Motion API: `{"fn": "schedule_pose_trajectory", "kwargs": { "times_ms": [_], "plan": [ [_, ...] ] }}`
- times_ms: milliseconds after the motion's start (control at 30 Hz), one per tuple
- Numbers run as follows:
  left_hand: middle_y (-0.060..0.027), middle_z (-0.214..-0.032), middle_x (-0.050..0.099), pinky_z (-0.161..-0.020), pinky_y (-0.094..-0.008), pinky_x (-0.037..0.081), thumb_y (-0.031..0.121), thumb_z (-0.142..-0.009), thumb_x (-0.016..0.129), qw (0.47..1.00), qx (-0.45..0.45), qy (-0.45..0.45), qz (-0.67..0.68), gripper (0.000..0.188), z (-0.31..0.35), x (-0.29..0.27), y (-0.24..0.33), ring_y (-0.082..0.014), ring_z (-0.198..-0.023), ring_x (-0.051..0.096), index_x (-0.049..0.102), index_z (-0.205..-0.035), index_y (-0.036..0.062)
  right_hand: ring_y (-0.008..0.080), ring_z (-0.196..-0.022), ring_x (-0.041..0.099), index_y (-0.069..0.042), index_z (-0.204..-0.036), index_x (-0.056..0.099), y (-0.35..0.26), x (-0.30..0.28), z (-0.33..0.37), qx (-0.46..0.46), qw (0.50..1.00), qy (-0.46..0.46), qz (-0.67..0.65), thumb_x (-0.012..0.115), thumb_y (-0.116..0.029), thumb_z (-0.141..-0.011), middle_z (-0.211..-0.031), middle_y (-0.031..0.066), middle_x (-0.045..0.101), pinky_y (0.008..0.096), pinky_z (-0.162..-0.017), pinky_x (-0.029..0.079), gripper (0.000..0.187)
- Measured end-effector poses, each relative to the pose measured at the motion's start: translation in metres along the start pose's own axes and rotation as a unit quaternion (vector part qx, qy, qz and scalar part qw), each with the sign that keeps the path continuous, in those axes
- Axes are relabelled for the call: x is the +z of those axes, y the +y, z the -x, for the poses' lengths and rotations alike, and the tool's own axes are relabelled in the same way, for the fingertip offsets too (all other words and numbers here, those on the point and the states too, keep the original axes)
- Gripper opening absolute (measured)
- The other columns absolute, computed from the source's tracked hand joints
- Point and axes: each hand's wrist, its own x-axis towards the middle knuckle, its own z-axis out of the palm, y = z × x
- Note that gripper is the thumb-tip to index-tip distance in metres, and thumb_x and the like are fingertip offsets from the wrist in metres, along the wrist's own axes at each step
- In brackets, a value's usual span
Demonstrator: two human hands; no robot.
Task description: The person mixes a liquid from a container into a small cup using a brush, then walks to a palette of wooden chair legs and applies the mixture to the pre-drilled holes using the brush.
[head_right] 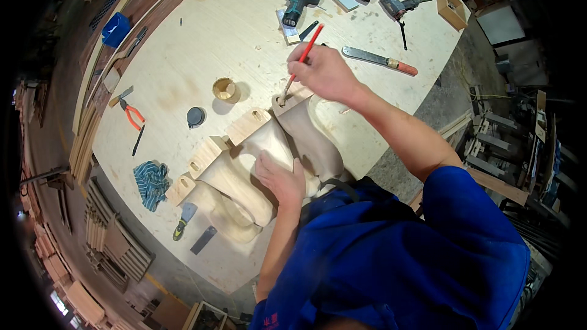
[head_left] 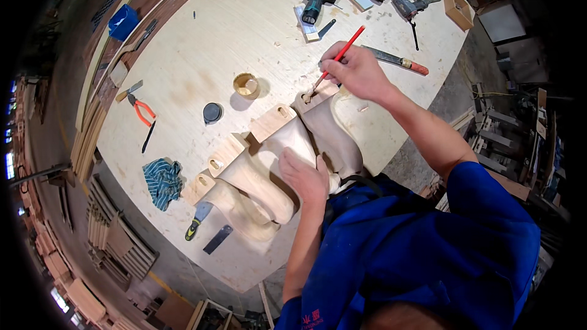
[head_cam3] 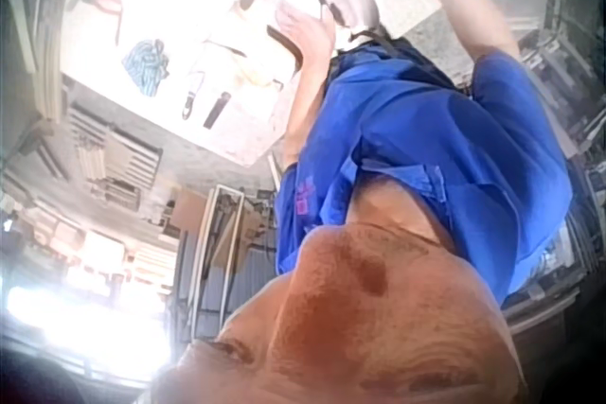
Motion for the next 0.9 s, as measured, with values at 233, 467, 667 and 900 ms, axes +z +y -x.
{"fn": "schedule_pose_trajectory", "kwargs": {
  "times_ms": [233, 467, 667, 900],
  "plan": [
    [-0.0190, -0.154, 0.045, -0.117, -0.0651, 0.025, 0.045, -0.080, 0.078, 0.964, 0.209, -0.155, -0.060, 0.075, -0.008, -0.018, 0.042, -0.0397, -0.145, 0.039, 0.056, -0.146, 0.0149, 0.0215, -0.082, 0.068, 0.002, -0.100, 0.067, -0.014, 0.019, 0.021, -0.124, 0.977, -0.060, 0.163, 0.064, -0.004, -0.096, -0.093, 0.0116, 0.070, 0.0326, -0.075, 0.053, 0.008],
    [-0.0179, -0.160, 0.041, -0.119, -0.0661, 0.023, 0.046, -0.075, 0.081, 0.946, 0.217, -0.211, -0.111, 0.081, -0.012, -0.016, 0.044, -0.0374, -0.144, 0.043, 0.056, -0.148, 0.0190, 0.0283, -0.086, 0.070, 0.001, -0.099, 0.068, -0.013, 0.021, 0.007, -0.207, 0.945, -0.142, 0.209, 0.065, -0.005, -0.094, -0.094, 0.0139, 0.071, 0.0364, -0.078, 0.055, 0.009],
    [-0.0171, -0.160, 0.041, -0.120, -0.0658, 0.022, 0.044, -0.074, 0.082, 0.945, 0.206, -0.225, -0.118, 0.082, -0.014, -0.017, 0.044, -0.0359, -0.144, 0.043, 0.056, -0.147, 0.0194, 0.0295, -0.092, 0.071, 0.001, -0.101, 0.070, -0.027, 0.005, 0.023, -0.126, 0.956, -0.203, 0.173, 0.065, -0.003, -0.093, -0.096, 0.0138, 0.073, 0.0361, -0.083, 0.056, 0.010],
    [-0.0175, -0.160, 0.042, -0.119, -0.0664, 0.022, 0.048, -0.075, 0.080, 0.949, 0.207, -0.212, -0.103, 0.078, -0.013, -0.019, 0.047, -0.0356, -0.140, 0.046, 0.060, -0.144, 0.0181, 0.0375, -0.085, 0.068, -0.004, -0.100, 0.068, -0.022, 0.007, 0.004, -0.159, 0.951, -0.228, 0.135, 0.060, -0.008, -0.095, -0.091, 0.0166, 0.072, 0.0410, -0.076, 0.054, 0.011]
  ]
}}
